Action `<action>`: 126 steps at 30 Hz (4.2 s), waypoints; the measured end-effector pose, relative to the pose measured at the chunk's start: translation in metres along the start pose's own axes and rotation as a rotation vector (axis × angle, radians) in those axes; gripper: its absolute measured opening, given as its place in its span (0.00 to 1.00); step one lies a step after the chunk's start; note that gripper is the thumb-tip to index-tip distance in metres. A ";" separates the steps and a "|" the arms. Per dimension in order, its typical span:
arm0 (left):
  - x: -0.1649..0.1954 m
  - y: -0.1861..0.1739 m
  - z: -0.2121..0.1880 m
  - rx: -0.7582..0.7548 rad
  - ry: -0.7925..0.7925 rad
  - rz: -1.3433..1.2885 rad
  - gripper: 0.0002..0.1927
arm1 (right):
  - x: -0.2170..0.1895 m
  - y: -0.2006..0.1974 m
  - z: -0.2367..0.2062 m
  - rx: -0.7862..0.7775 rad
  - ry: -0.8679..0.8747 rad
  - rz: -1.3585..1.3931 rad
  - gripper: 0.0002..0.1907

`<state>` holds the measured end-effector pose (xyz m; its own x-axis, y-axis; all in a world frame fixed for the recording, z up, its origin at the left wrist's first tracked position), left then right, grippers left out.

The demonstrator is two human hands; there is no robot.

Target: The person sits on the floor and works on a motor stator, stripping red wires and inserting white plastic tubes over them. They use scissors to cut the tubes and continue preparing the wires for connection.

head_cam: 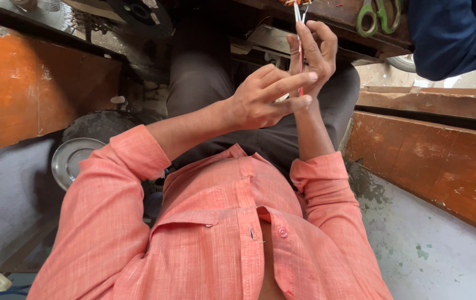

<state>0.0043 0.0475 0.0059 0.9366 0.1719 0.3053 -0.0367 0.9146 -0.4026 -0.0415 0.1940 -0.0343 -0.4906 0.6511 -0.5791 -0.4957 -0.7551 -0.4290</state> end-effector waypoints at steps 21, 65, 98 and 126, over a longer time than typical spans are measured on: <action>-0.002 0.002 -0.031 -0.080 -0.105 0.092 0.18 | -0.033 -0.009 0.051 -0.318 0.258 -0.078 0.04; -0.088 0.050 -0.044 0.088 -1.461 -0.996 0.14 | -0.037 -0.017 -0.031 -0.344 0.972 0.541 0.10; -0.103 0.065 -0.049 0.066 -1.528 -1.022 0.21 | -0.037 -0.020 -0.032 -0.299 0.944 0.599 0.09; -0.116 0.064 -0.056 0.066 -1.442 -1.054 0.16 | -0.031 -0.018 -0.038 -0.304 0.923 0.553 0.09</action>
<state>-0.0869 0.0657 -0.1034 -0.4424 -0.3183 0.8384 0.2705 0.8440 0.4632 0.0100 0.1842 -0.0348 0.1937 0.0087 -0.9810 -0.1159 -0.9928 -0.0317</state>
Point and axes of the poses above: each hand's wrist, its own z-axis towards the middle knuckle, its own y-axis out of the palm, x = y × z, the point moved 6 cm from there along z, towards the middle knuckle, and after that the axes turned 6 degrees about z, right-handed, at the moved point
